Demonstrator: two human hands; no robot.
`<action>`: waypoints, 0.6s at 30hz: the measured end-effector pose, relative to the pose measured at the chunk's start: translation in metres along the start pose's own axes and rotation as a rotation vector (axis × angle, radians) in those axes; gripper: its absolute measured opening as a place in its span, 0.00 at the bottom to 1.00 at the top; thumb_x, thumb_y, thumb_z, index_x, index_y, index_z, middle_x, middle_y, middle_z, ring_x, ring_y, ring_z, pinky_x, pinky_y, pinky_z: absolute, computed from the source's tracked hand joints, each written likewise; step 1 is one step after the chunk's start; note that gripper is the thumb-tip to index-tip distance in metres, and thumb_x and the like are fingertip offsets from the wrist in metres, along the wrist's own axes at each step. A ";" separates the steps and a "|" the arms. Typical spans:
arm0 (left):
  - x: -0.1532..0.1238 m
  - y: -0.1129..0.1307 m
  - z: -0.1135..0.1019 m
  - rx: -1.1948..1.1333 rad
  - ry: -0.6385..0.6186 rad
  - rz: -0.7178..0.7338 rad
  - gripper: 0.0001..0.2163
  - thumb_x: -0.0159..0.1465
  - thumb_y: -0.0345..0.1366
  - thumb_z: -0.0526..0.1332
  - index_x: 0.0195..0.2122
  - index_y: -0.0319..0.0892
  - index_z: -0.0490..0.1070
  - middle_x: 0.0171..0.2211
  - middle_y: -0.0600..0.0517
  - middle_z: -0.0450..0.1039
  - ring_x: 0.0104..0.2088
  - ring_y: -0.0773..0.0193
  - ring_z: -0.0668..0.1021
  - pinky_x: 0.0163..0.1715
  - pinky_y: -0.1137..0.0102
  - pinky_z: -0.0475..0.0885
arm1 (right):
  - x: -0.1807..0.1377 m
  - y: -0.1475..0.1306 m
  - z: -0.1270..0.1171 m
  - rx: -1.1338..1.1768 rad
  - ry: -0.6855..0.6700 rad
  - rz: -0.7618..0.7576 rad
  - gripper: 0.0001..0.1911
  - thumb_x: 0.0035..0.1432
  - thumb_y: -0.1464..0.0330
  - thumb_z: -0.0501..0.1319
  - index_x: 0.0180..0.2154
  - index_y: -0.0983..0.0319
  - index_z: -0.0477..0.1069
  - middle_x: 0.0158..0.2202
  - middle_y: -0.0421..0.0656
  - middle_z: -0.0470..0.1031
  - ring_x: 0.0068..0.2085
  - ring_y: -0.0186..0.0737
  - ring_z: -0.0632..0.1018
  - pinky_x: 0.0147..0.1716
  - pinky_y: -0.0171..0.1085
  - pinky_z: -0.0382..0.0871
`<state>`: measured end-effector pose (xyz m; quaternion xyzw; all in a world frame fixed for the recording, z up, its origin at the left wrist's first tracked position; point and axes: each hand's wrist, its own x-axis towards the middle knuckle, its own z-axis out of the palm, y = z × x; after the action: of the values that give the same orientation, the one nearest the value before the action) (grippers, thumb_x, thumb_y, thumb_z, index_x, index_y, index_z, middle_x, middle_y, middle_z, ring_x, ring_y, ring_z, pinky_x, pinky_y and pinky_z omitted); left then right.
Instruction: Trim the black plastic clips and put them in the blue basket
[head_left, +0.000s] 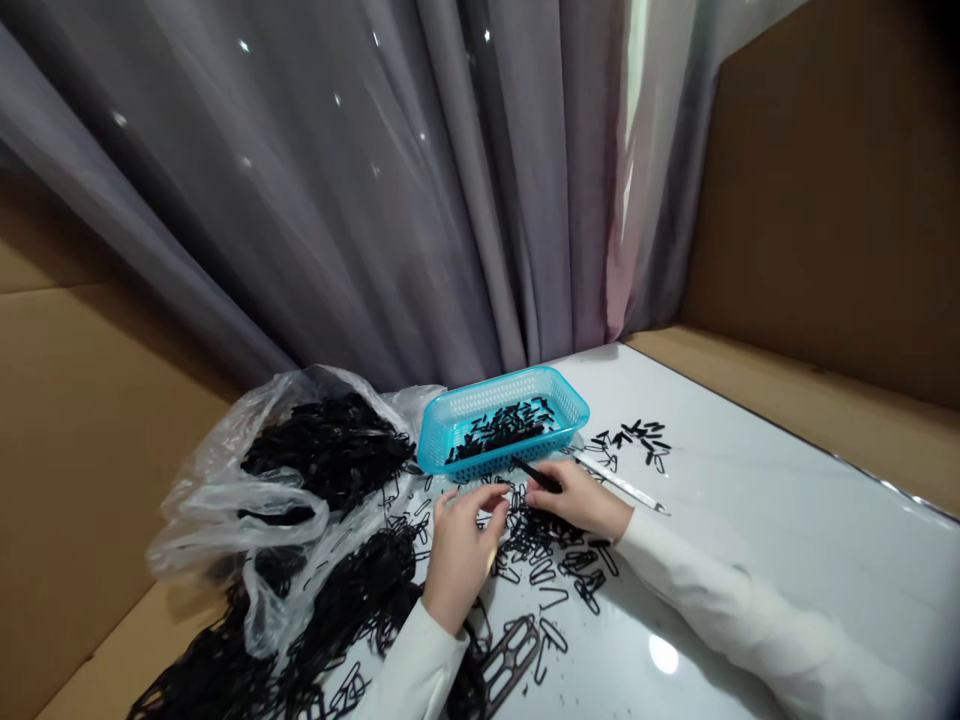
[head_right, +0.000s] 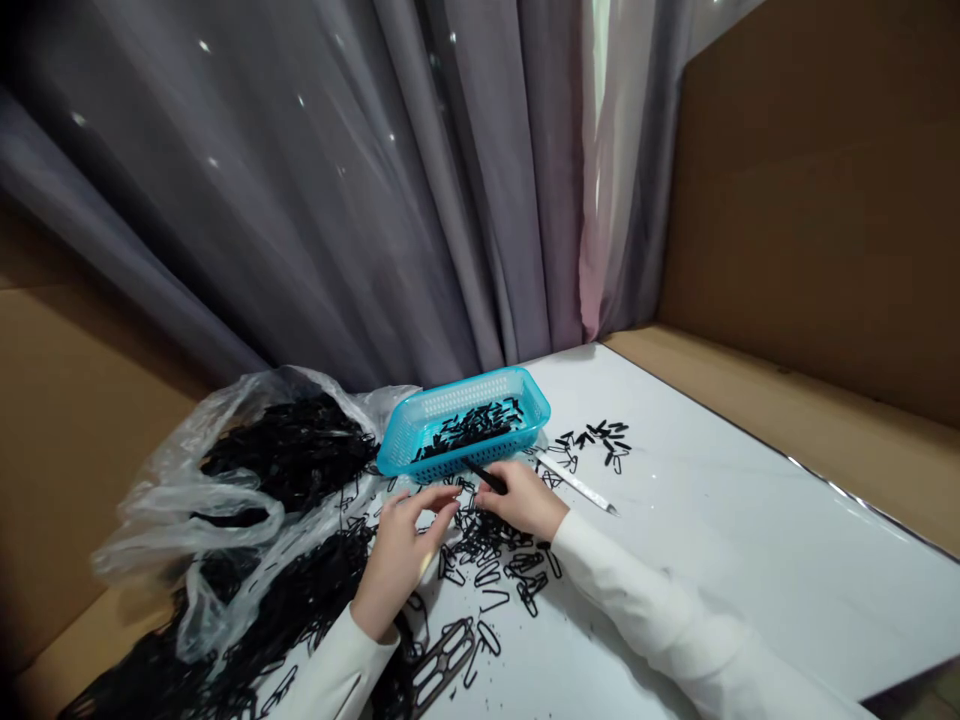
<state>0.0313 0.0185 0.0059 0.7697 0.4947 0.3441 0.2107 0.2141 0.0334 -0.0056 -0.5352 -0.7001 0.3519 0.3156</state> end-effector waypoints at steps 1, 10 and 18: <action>0.001 0.001 0.001 -0.058 -0.016 -0.012 0.08 0.62 0.36 0.60 0.40 0.44 0.77 0.37 0.48 0.82 0.38 0.54 0.81 0.55 0.47 0.64 | 0.000 -0.002 0.000 0.079 -0.013 -0.010 0.05 0.56 0.70 0.62 0.29 0.63 0.69 0.27 0.38 0.72 0.31 0.34 0.73 0.34 0.35 0.67; 0.005 0.008 -0.005 -0.367 -0.021 -0.058 0.06 0.58 0.37 0.63 0.32 0.41 0.76 0.33 0.50 0.80 0.36 0.60 0.80 0.41 0.66 0.76 | -0.008 -0.018 0.004 0.504 0.004 -0.053 0.13 0.60 0.58 0.56 0.30 0.60 0.63 0.18 0.31 0.57 0.17 0.28 0.58 0.16 0.31 0.55; 0.003 0.014 -0.007 -0.346 0.121 -0.092 0.03 0.55 0.35 0.65 0.29 0.42 0.74 0.30 0.52 0.77 0.34 0.62 0.78 0.41 0.66 0.73 | -0.017 -0.026 -0.008 0.429 0.424 -0.267 0.16 0.66 0.57 0.52 0.37 0.58 0.73 0.36 0.42 0.69 0.40 0.39 0.70 0.43 0.43 0.65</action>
<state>0.0357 0.0153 0.0211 0.6762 0.4747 0.4599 0.3254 0.2107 0.0137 0.0197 -0.4213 -0.5926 0.3275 0.6034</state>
